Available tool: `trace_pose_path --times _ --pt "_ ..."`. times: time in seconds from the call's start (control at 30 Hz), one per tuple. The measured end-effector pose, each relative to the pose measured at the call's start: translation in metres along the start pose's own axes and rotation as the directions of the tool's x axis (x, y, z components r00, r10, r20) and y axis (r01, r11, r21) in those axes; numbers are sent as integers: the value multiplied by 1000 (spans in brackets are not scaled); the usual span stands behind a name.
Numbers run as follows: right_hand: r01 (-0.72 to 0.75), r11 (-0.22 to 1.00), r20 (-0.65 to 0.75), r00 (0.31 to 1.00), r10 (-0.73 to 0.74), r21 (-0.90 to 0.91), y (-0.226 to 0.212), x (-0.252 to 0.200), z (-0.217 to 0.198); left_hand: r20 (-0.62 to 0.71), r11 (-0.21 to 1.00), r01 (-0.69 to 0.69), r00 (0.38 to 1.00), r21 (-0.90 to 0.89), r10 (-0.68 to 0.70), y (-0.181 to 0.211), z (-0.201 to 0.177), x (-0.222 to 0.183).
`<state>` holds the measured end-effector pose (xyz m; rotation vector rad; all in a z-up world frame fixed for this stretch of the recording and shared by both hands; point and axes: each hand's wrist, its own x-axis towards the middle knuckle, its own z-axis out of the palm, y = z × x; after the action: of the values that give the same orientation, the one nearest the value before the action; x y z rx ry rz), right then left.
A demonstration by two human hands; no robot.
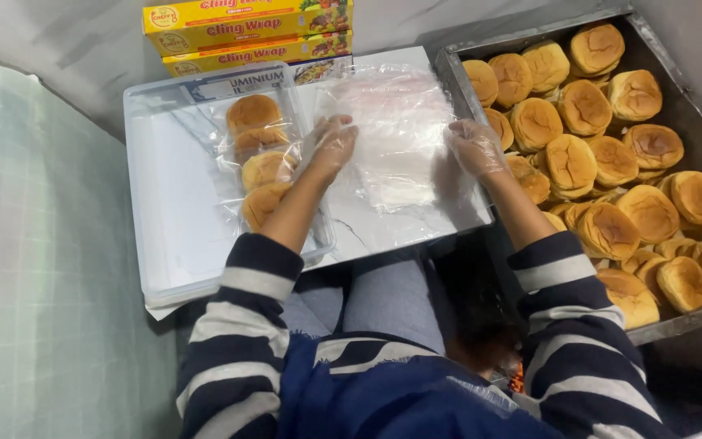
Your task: The person is individually bagging burger buns from a large tray into plastic bags.
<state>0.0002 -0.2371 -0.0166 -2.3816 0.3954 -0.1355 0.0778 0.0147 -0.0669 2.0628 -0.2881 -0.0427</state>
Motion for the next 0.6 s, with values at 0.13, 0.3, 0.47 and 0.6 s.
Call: trace_pose_path --times 0.13,0.3,0.47,0.6 --pt "-51 997 75 996 56 -64 -8 -6 -2 250 830 -102 967 548 -46 -30 28 48" --pt "-9 999 134 991 16 -53 -16 -7 1 306 931 82 931 357 -199 4 12 24" --pt "135 988 37 990 -133 -70 20 7 22 142 880 287 958 -378 -251 38 -18 6" --pt "267 937 57 964 -261 -225 -31 -26 6 31 892 162 986 -421 -164 65 -40 -18"
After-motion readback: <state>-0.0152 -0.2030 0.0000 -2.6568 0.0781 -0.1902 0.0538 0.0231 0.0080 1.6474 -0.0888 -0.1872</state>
